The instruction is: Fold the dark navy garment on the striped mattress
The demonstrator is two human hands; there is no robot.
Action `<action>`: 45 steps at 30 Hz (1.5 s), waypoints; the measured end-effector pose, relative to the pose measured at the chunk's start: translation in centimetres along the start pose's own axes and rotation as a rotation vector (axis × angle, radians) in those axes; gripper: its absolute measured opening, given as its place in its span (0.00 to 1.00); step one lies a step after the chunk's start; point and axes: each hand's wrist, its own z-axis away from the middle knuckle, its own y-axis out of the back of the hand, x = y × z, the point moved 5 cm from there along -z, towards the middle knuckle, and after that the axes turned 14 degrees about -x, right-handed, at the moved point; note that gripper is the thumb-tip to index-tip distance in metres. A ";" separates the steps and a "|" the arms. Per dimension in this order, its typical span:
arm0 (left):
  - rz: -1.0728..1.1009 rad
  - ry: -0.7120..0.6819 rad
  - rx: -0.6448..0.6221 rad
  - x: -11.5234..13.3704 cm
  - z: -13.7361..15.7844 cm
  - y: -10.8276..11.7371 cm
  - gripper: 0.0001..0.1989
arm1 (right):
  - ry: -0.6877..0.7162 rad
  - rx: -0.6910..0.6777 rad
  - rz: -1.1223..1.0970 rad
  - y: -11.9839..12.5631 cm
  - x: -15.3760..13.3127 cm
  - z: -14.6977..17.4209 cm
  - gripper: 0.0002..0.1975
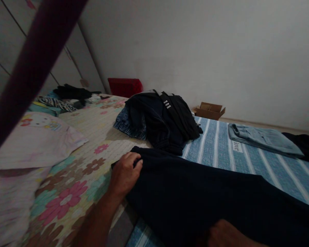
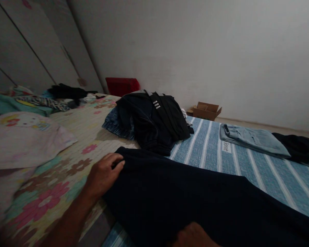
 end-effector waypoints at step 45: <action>-0.227 0.143 0.149 -1.6 1.4 -4.8 0.14 | -0.397 0.058 -0.055 9.1 8.1 -22.1 0.16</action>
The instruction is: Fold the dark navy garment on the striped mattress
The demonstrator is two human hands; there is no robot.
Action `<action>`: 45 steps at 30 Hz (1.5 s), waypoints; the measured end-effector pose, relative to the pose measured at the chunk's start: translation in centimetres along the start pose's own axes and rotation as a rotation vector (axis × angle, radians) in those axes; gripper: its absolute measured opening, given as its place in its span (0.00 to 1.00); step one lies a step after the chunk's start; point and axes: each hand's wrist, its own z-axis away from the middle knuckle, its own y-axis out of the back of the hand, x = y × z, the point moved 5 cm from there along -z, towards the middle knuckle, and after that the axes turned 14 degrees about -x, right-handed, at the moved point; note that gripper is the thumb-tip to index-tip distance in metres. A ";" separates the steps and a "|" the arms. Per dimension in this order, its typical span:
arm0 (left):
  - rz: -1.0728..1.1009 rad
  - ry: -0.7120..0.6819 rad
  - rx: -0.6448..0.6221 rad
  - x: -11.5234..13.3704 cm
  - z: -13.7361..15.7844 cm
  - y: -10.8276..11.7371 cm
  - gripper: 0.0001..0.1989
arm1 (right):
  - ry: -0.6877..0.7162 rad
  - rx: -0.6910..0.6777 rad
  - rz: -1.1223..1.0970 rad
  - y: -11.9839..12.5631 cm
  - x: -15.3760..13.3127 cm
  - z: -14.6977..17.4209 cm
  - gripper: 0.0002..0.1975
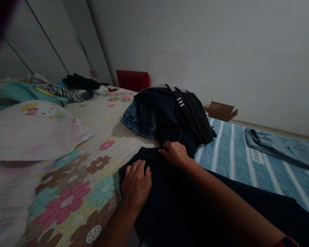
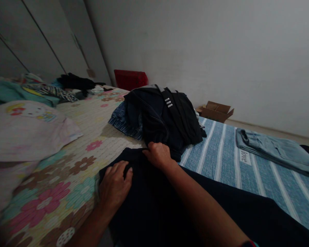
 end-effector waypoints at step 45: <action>0.062 -0.383 -0.284 6.2 -2.1 -1.2 0.13 | 0.019 -0.157 -0.175 -0.3 4.8 2.3 0.17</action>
